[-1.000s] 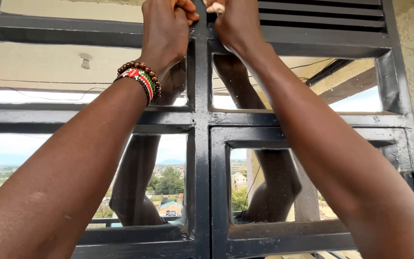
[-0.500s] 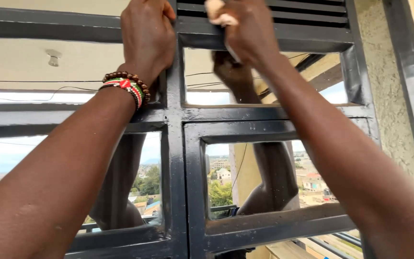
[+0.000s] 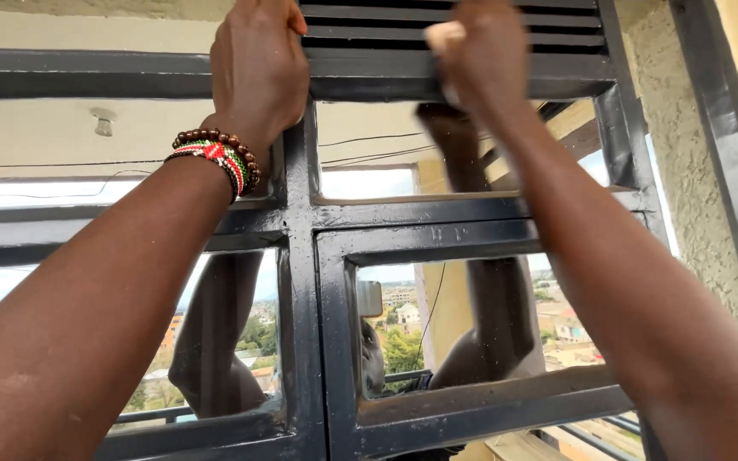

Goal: Cleaning a metal window frame and ventilation slats using a spray bottle and a cloth.

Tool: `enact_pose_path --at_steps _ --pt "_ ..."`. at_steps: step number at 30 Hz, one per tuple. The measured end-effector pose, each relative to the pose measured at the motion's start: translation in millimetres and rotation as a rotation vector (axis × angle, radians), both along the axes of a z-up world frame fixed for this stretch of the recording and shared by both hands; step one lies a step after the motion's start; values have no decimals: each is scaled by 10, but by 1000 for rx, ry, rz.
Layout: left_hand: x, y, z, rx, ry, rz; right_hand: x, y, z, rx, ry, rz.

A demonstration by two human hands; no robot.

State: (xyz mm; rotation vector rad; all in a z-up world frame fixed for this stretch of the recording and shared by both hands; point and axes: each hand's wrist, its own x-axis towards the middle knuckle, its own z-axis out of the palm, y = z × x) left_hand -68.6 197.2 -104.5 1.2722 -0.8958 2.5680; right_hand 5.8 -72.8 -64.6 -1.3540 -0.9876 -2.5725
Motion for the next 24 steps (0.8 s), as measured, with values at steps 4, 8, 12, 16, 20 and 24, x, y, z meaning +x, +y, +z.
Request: enact_pose_path --at_steps 4,8,12,16,20,24 --pt "9 -242 30 124 41 93 28 -112 -7 81 146 173" --pt "333 -639 348 240 -28 149 -210 -95 -214 -131 -61 -11" --pt "356 -827 373 121 -17 195 318 -1196 161 -36 -71 -57" --pt "415 -838 362 114 39 133 386 -1574 229 282 -20 -188" --pt "462 -909 371 53 12 146 1 -655 -230 -80 -157 -152" --pt "481 -934 386 53 108 68 -414 -741 -426 -355 -261 -83"
